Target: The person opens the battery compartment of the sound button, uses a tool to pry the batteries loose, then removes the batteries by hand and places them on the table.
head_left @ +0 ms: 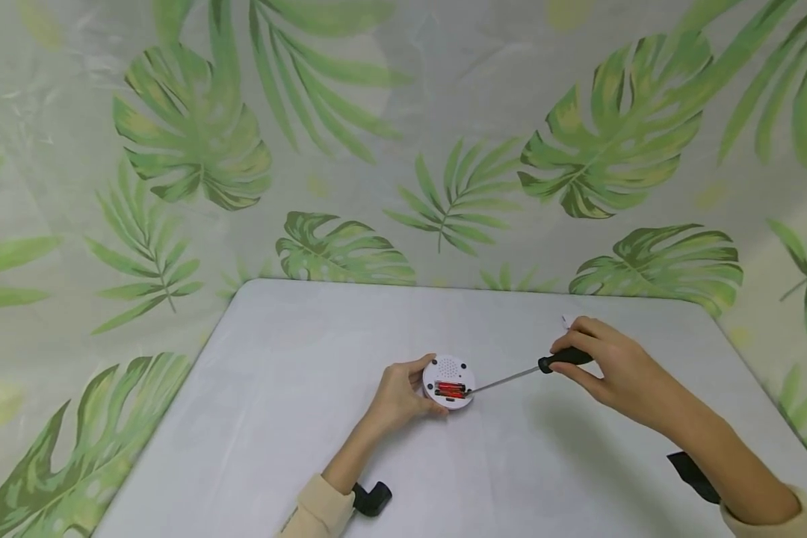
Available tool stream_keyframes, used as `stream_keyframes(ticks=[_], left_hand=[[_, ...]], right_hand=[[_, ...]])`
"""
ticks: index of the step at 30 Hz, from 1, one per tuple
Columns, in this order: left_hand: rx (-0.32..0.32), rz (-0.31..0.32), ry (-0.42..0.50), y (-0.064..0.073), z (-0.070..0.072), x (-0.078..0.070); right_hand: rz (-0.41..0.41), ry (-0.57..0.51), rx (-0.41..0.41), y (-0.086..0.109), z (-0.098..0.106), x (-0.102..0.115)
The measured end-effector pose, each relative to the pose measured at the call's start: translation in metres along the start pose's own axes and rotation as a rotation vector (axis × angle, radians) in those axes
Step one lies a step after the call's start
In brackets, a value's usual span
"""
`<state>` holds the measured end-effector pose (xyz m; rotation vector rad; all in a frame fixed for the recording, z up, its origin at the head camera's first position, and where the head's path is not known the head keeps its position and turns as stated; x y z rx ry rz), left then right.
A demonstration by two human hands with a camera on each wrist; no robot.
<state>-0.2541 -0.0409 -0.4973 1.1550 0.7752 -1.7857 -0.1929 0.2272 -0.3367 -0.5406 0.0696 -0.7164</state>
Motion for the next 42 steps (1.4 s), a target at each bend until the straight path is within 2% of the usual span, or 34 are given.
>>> stream_keyframes(ticks=[6,11,14,20,28,38,42], left_hand=[[0.008,-0.004,-0.005,-0.002,-0.001,0.001],[0.013,0.001,0.006,-0.002,0.001,0.002],[0.01,0.008,0.007,-0.002,0.003,0.002],[0.012,0.019,0.018,-0.001,0.003,0.006],[0.028,0.03,0.063,-0.003,0.004,0.006],[0.029,0.03,0.076,-0.003,0.005,0.008],[0.03,0.04,0.091,-0.003,0.005,0.009]], right_hand=[[-0.139,-0.109,0.048,0.014,-0.007,-0.018],[-0.257,-0.185,0.017,0.033,-0.017,-0.035],[-0.342,-0.235,0.025,0.044,-0.027,-0.047],[-0.555,-0.339,0.103,0.07,-0.048,-0.065],[-0.779,-0.486,0.216,0.103,-0.075,-0.079],[-0.931,-0.618,0.314,0.12,-0.092,-0.08],[-0.978,-0.61,0.354,0.124,-0.096,-0.081]])
Point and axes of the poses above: each hand's wrist, its own y-axis away from the middle knuckle, its own z-axis out of the back of the hand, x = y × z, the point moved 6 cm from there along -y, towards the middle knuckle, and after that the axes turned 7 degrees about x, right-handed, at the moved point
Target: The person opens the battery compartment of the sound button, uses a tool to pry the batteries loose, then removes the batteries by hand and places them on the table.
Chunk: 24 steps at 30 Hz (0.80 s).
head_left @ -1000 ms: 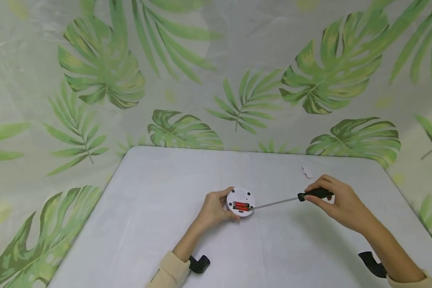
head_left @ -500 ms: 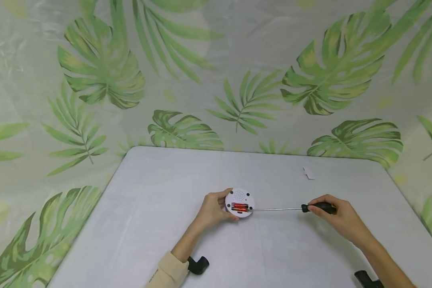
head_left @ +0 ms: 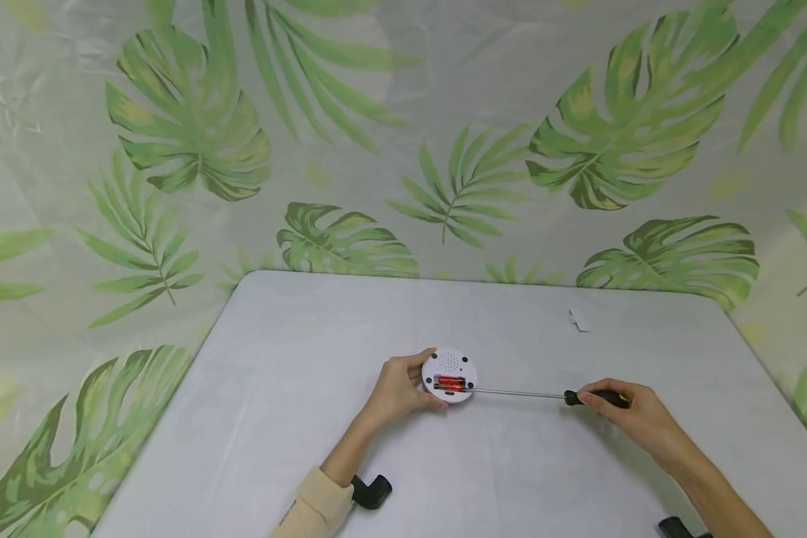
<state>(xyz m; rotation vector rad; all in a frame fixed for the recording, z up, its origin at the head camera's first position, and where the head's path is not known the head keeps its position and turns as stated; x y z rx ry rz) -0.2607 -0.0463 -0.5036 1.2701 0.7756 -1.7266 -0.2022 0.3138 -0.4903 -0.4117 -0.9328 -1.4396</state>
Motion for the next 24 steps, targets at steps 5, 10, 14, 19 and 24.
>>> stream_keyframes(ticks=[5,10,14,19,24], left_hand=[[-0.003,0.012,0.018,-0.0002,0.0008,0.0001],[-0.002,0.008,0.021,-0.0001,0.0005,0.0],[0.002,0.012,0.037,0.0001,0.0004,-0.0013],[0.004,0.023,0.063,0.0007,0.0004,-0.0004],[-0.002,0.022,0.075,0.0004,0.0005,0.0007]], right_hand=[[-0.051,0.013,0.024,-0.0002,0.0005,-0.0016],[-0.066,-0.026,0.045,0.0002,0.0012,-0.0015],[-0.068,-0.045,0.049,0.0007,0.0004,-0.0028],[-0.073,-0.064,0.046,0.0019,-0.0011,-0.0039],[-0.06,-0.068,0.033,0.0031,-0.0006,-0.0023]])
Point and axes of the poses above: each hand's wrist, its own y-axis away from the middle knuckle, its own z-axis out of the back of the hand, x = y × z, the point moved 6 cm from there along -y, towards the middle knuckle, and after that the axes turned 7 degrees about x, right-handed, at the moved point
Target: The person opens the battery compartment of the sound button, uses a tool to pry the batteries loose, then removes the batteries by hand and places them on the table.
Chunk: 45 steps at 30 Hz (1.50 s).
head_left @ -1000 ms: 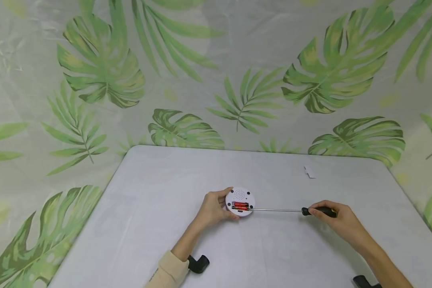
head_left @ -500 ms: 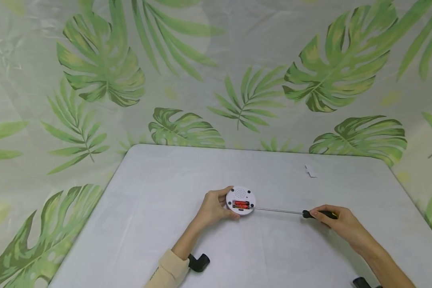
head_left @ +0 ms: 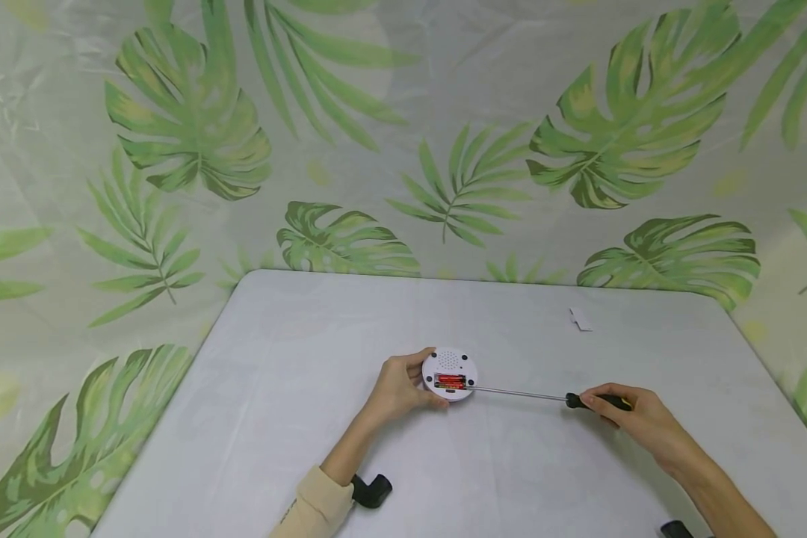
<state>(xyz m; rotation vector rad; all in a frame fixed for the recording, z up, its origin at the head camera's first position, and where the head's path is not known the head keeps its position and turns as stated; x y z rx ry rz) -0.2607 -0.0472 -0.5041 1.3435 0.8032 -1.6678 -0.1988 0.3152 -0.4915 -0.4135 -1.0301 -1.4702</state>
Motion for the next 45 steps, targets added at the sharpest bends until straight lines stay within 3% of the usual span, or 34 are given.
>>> stream_keyframes(ticks=[18,24,35,45], left_hand=[[-0.002,0.002,-0.001,0.0,-0.001,0.002],[-0.002,-0.009,0.012,0.001,-0.001,0.0],[0.002,-0.011,0.046,0.0,0.0,0.001],[0.012,0.003,0.055,0.001,-0.002,0.002]], right_hand=[[-0.025,-0.025,-0.025,0.006,0.006,-0.005],[-0.016,-0.042,-0.066,0.009,0.021,-0.009],[0.092,-0.223,-0.233,0.012,0.074,-0.024],[-0.032,-0.275,-0.543,0.024,0.097,-0.051]])
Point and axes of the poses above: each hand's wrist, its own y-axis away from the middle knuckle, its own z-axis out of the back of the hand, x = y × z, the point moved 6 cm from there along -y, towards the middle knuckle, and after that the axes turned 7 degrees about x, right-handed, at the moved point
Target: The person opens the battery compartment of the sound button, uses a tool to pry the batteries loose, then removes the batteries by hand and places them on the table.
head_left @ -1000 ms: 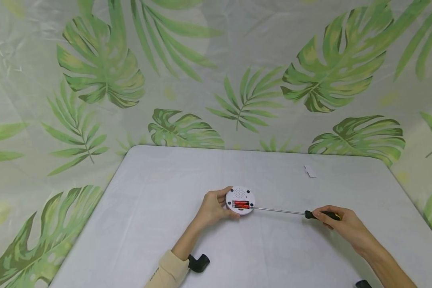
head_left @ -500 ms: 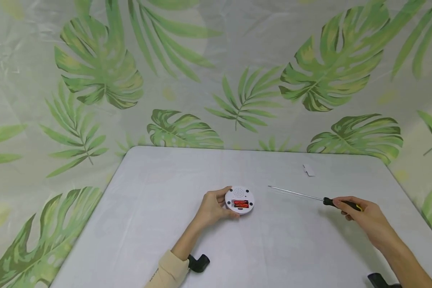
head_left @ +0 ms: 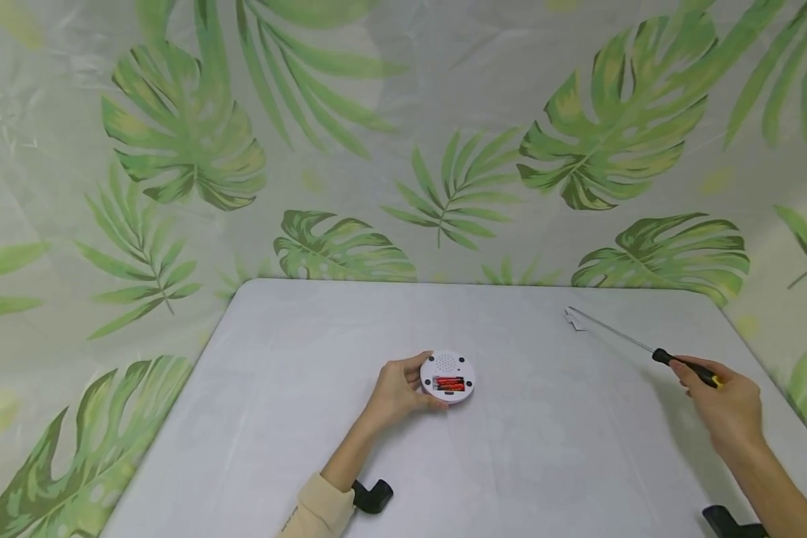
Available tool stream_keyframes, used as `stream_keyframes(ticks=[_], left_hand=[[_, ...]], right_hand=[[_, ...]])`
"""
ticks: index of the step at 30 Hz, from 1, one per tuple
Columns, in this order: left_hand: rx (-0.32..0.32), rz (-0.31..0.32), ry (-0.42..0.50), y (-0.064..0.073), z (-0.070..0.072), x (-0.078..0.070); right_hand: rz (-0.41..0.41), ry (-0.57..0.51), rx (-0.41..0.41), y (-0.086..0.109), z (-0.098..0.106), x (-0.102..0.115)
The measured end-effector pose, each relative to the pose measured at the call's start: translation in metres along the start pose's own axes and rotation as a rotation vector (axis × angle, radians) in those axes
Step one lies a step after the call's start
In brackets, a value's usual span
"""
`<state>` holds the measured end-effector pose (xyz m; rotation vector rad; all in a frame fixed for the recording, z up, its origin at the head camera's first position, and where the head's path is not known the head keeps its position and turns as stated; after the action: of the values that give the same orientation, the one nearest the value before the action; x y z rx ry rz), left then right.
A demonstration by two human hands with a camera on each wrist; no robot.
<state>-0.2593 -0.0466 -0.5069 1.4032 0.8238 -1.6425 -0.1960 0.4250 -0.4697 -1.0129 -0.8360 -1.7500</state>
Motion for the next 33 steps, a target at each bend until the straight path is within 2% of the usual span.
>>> stream_keyframes(ticks=[5,8,11,16,20,23,27,30,33], left_hand=[[-0.003,-0.005,-0.005,0.002,0.0,-0.001],[-0.004,0.001,-0.01,0.003,0.0,0.0],[-0.004,0.006,-0.004,0.003,-0.001,0.002],[-0.01,0.001,0.01,0.004,-0.001,0.001],[-0.014,0.0,0.005,0.004,0.0,0.0],[-0.019,0.008,-0.003,0.004,0.001,-0.001],[-0.018,0.017,-0.013,0.004,0.001,-0.002],[-0.012,0.025,-0.02,0.003,0.0,-0.002],[-0.013,0.035,-0.017,0.002,0.0,-0.002]], right_hand=[[-0.036,0.031,-0.13,-0.001,0.011,-0.008],[-0.041,0.097,-0.175,-0.003,0.014,-0.01],[-0.037,0.172,-0.184,-0.003,0.014,-0.01],[0.019,0.419,-0.114,-0.001,0.007,0.0],[0.083,0.583,-0.03,0.002,-0.009,0.01],[0.101,0.646,0.041,0.003,-0.023,0.011],[0.084,0.699,0.129,0.003,-0.037,0.008],[0.072,0.717,0.168,0.003,-0.043,0.006],[0.075,0.732,0.172,0.002,-0.046,0.007]])
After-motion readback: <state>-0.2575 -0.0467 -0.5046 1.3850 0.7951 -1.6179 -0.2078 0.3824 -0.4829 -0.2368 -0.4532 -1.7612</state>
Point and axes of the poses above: each hand's wrist, its own y-axis away from the middle knuckle, its own z-axis out of the back of the hand, x = y × z, the point moved 6 cm from there along -y, towards the middle knuckle, and after that the axes turned 7 degrees about x, right-handed, at the moved point
